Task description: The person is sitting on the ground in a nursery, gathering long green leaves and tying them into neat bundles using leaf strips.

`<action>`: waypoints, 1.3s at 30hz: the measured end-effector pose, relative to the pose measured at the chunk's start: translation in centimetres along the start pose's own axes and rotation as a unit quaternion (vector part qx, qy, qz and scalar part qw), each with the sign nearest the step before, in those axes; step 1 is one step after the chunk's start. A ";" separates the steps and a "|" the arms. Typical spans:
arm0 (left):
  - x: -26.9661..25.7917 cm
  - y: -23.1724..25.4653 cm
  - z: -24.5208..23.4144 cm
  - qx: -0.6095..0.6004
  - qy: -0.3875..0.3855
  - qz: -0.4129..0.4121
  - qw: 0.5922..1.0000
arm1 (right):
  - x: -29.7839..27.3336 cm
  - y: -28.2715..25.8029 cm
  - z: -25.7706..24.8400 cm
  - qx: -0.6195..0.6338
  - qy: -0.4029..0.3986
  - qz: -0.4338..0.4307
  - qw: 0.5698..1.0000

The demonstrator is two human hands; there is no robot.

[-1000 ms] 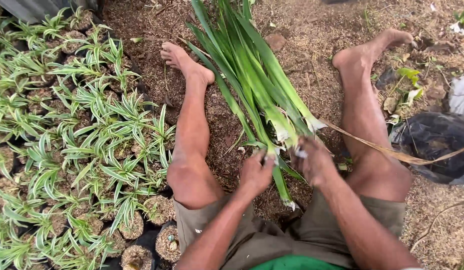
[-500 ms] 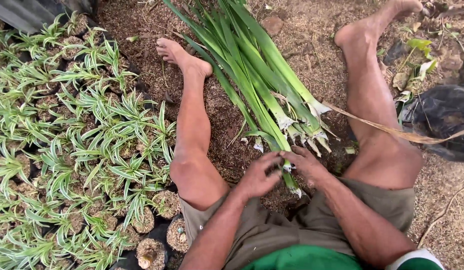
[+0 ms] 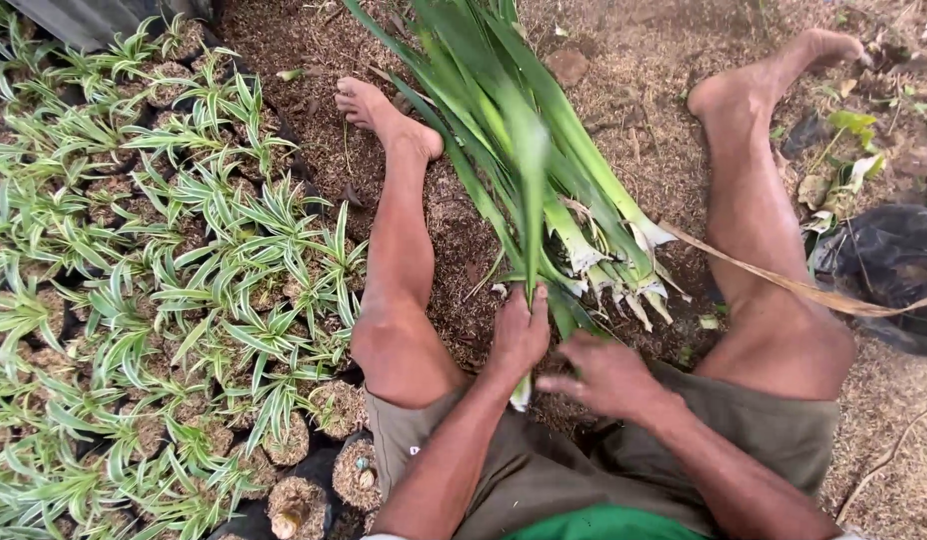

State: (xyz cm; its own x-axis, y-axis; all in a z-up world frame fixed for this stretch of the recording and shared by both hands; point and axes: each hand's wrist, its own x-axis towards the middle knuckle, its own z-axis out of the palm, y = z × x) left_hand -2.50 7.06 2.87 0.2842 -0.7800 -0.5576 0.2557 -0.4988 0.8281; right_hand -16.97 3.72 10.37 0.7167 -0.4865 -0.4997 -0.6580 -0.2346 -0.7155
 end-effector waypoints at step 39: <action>-0.7 -0.4 1.1 -0.365 -0.465 0.075 0.803 | 4.0 0.7 -8.5 0.424 0.040 -0.208 0.880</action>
State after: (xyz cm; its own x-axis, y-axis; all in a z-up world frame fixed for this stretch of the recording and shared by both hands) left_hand -3.82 7.38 2.99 -0.3639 -0.9250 0.1094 0.8529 -0.2837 0.4383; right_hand -16.49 -5.55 12.04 0.8145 -0.5721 -0.0965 0.0913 0.2906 -0.9525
